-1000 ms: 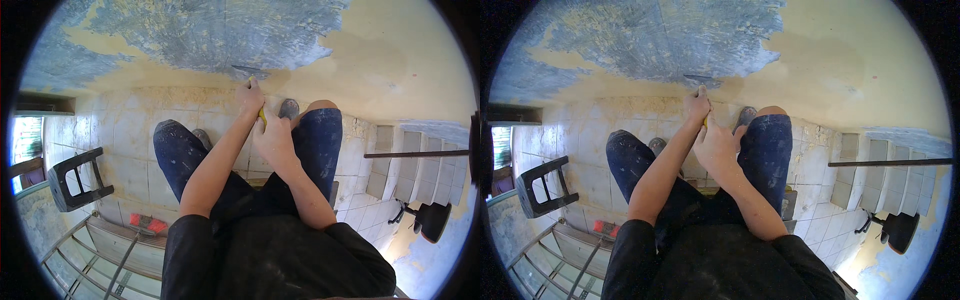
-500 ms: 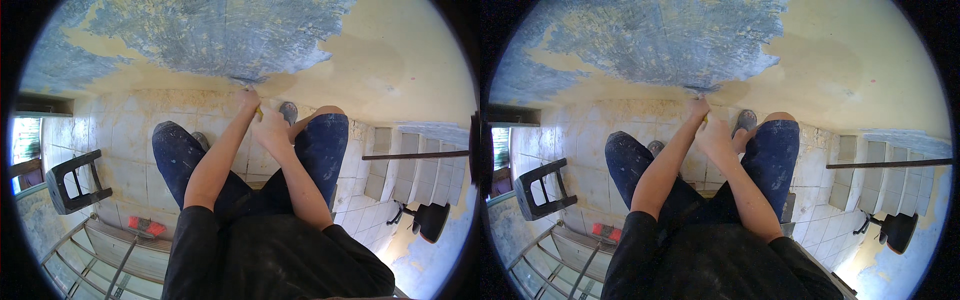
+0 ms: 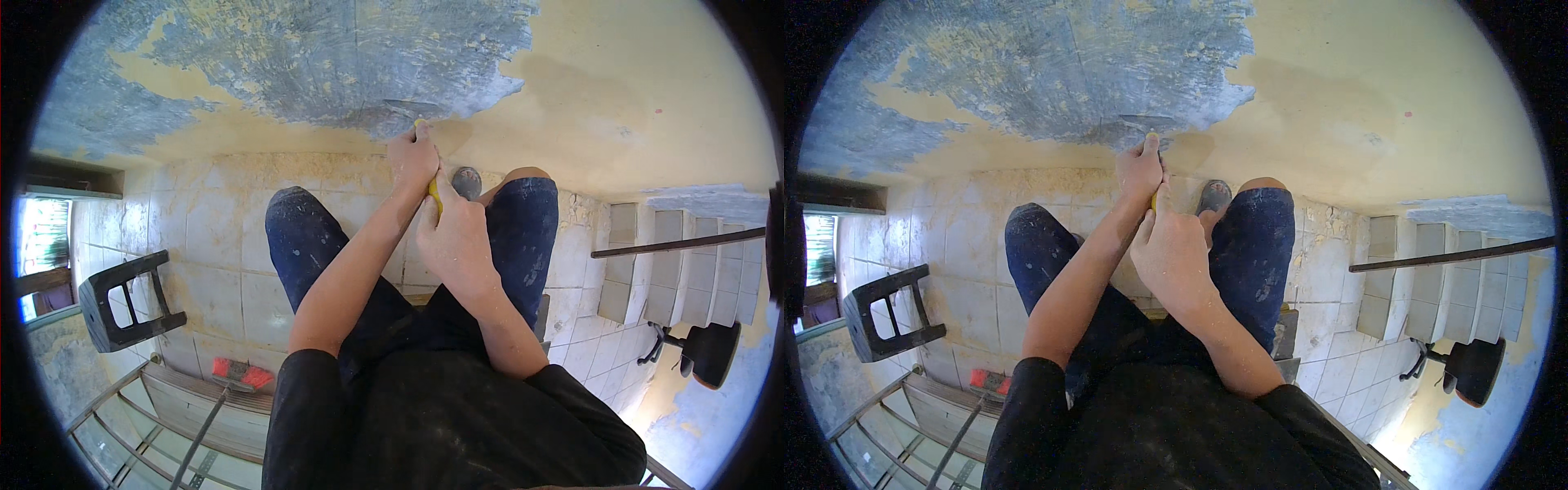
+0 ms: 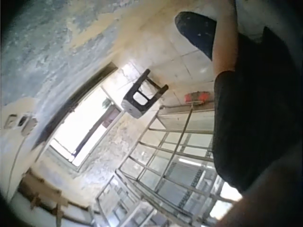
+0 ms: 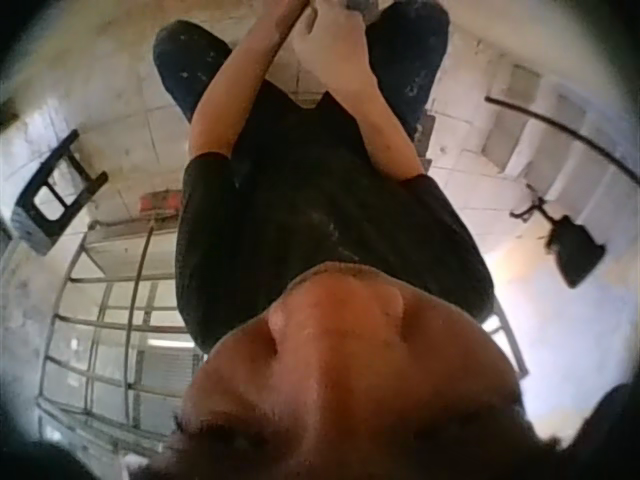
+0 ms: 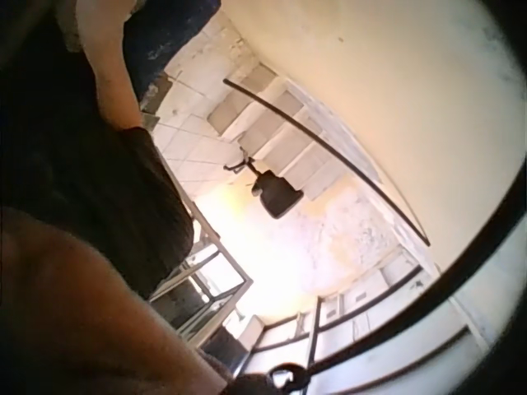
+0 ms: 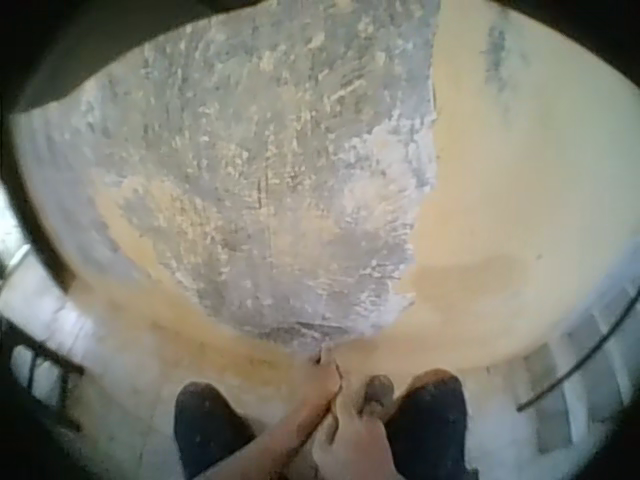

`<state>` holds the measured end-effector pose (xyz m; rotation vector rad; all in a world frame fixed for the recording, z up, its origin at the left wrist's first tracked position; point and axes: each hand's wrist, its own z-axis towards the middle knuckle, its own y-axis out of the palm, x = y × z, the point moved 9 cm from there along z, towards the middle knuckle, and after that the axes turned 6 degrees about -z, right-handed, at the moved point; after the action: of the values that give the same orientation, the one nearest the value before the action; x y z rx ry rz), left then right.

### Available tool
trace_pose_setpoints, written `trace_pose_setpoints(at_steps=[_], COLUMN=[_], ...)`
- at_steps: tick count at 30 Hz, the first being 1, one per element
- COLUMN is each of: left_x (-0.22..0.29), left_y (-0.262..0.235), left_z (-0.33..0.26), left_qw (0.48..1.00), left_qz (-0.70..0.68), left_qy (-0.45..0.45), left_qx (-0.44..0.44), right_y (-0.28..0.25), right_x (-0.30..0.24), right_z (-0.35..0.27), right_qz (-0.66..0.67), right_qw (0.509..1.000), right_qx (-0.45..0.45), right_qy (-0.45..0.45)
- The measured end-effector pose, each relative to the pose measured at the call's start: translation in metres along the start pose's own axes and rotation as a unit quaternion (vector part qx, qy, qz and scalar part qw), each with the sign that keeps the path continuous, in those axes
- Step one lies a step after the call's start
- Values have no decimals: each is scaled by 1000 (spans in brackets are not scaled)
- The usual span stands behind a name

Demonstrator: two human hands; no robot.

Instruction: The person scrapes old paint or debris from a wall using a hand scraper.

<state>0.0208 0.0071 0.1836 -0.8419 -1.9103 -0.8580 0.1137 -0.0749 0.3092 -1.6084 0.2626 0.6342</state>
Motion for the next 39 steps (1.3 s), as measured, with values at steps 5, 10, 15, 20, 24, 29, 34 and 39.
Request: trace_pose_setpoints(at_steps=[5, 10, 15, 20, 24, 29, 34, 39], left_x=[5, -10, -96, -149, -135, -53, -12, -6], left_y=[0, -4, -11, -33, -15, -17, -23, -27], left_z=[0, 18, 115, 150, 100, 50, 21, 22], left_qw=[997, 998, 967, 886, 928, 990, 998, 997], left_qz=[-30, -25, 237, 450, 367, 134, 48, 42], left_qy=[-64, -55, -2, 91, 18, 16, -14, -25], left_qx=[-15, -5, -91, 66, 60, 46, 44, 52], right_y=[1, -3, 27, 67, 64, 33, 13, 18], right_x=[-12, -22, 7, 28, 57, 25, -8, -8], right_z=[10, 16, 43, 83, 45, 15, 11, 19], right_qz=[-11, -30, -8, 39, -36, -28, 28, 13], right_qw=[998, 999, 998, 999, 997, 998, 999, 999], right_qx=[-48, -36, -43, -9, -50, -50, -17, -25], right_qy=[35, 21, 38, -24, 51, 33, 20, 26])
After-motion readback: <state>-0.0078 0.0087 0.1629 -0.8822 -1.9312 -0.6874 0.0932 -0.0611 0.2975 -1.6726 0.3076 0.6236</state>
